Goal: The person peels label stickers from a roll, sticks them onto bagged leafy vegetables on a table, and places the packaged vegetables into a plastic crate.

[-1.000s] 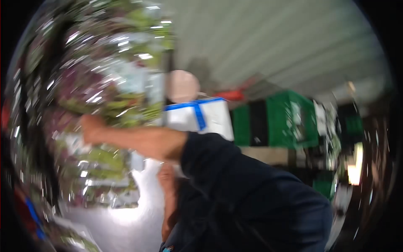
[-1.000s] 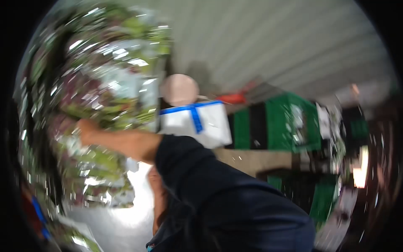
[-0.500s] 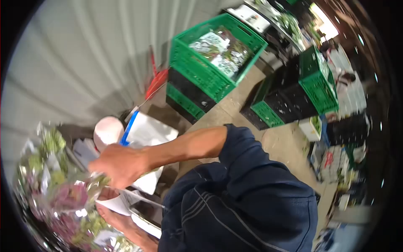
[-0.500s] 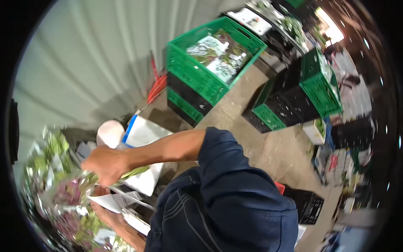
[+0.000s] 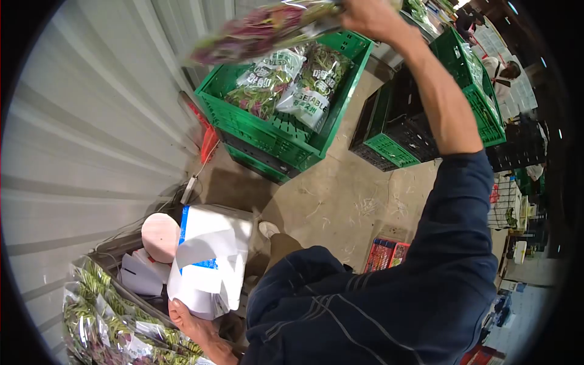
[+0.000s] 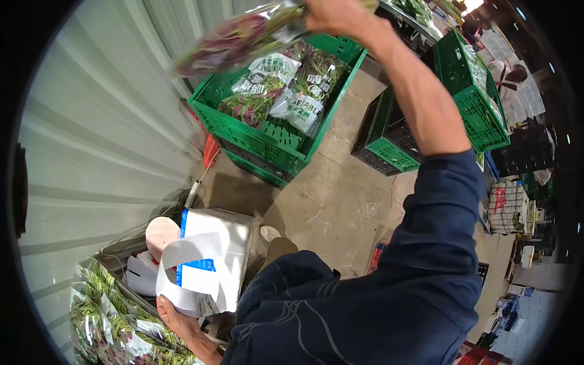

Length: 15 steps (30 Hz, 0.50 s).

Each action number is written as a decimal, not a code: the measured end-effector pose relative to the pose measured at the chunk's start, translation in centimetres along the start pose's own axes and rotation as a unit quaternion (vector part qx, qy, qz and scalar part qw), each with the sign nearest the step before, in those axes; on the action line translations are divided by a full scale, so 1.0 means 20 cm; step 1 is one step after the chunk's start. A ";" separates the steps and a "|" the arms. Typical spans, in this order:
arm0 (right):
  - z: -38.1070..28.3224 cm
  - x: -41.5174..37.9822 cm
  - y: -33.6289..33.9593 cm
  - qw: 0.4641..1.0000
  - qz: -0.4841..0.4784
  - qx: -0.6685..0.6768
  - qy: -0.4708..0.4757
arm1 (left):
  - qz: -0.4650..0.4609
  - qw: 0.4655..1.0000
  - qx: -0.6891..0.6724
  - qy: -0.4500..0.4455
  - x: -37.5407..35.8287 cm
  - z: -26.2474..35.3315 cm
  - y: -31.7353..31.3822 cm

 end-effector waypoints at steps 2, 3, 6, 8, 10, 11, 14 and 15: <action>0.20 0.09 0.00 0.998 0.008 -0.042 0.049 | 0.002 1.000 0.004 0.003 0.04 -0.01 -0.02; 0.27 0.12 -0.02 0.991 0.036 -0.037 0.125 | -0.006 1.000 0.000 0.006 0.06 -0.02 -0.03; 0.43 0.10 -0.15 0.957 0.085 -0.023 0.277 | -0.017 1.000 -0.010 0.018 0.09 -0.04 -0.07; 0.61 0.00 -0.30 0.967 0.086 -0.066 0.232 | -0.020 0.999 -0.006 0.039 0.11 -0.05 -0.11; 0.74 -0.11 -0.48 0.960 0.013 -0.123 0.251 | -0.023 0.998 0.003 0.055 0.12 -0.07 -0.13; 0.80 -0.21 -0.59 0.945 -0.056 -0.180 0.266 | -0.019 0.998 0.021 0.057 0.12 -0.08 -0.11; 1.01 -0.46 -0.77 0.932 -0.160 -0.312 0.091 | -0.007 0.997 0.048 0.060 0.12 -0.13 -0.12; 1.02 -0.47 -0.81 0.933 -0.164 -0.310 0.088 | -0.010 0.996 0.049 0.073 0.11 -0.14 -0.14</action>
Point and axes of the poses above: each hand's wrist, its own x-axis towards the middle knuckle, its own y-axis out of the back of the hand, z = x × y, the point moved 3 cm from there along x, towards the middle knuckle, and after that the axes turned 13 degrees about x, right-handed, at the moved point
